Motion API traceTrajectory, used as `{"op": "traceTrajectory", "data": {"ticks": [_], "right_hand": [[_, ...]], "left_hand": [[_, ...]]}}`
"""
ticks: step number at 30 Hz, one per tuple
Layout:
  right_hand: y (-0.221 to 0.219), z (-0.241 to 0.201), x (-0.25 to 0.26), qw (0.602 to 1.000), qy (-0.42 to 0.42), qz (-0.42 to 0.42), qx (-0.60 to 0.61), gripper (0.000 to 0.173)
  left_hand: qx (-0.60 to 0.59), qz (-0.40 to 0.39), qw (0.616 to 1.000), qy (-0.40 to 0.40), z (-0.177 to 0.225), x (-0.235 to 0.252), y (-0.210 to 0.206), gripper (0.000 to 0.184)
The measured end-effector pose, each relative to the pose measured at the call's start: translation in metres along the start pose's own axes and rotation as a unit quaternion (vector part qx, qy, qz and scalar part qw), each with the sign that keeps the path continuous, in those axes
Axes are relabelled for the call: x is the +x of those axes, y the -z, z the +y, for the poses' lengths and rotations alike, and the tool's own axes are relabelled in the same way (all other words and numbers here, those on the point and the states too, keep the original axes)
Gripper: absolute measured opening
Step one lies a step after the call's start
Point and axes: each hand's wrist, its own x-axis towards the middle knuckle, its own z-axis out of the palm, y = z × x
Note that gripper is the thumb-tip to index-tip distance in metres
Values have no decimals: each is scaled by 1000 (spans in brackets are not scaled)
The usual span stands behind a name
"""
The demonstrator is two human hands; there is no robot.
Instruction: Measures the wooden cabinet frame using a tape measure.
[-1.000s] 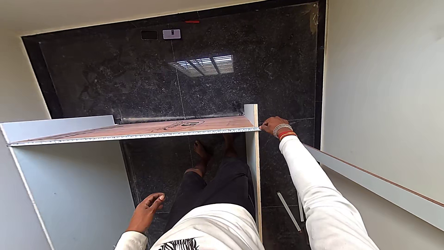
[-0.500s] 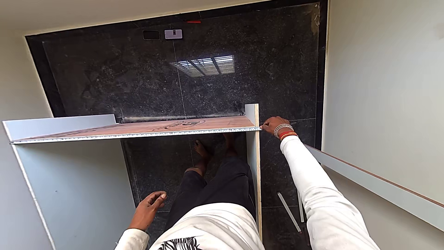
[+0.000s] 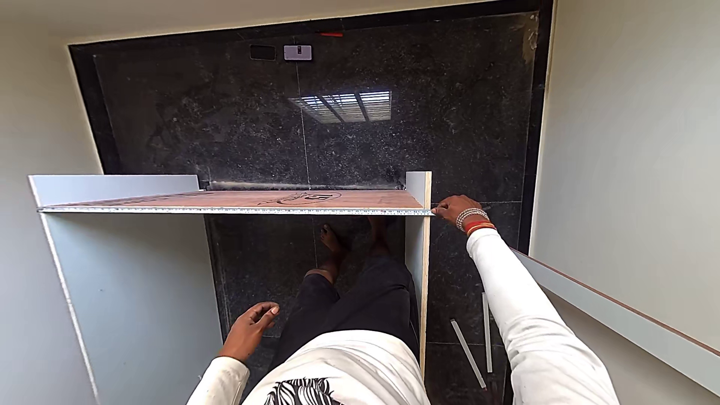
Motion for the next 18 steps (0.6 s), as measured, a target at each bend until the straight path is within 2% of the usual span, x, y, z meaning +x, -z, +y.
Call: {"op": "traceTrajectory", "data": {"ticks": [18], "right_hand": [[-4, -5, -3, 1000, -3, -3, -30, 33]], "left_hand": [[-22, -3, 1000, 8, 26, 39, 0, 23]]}}
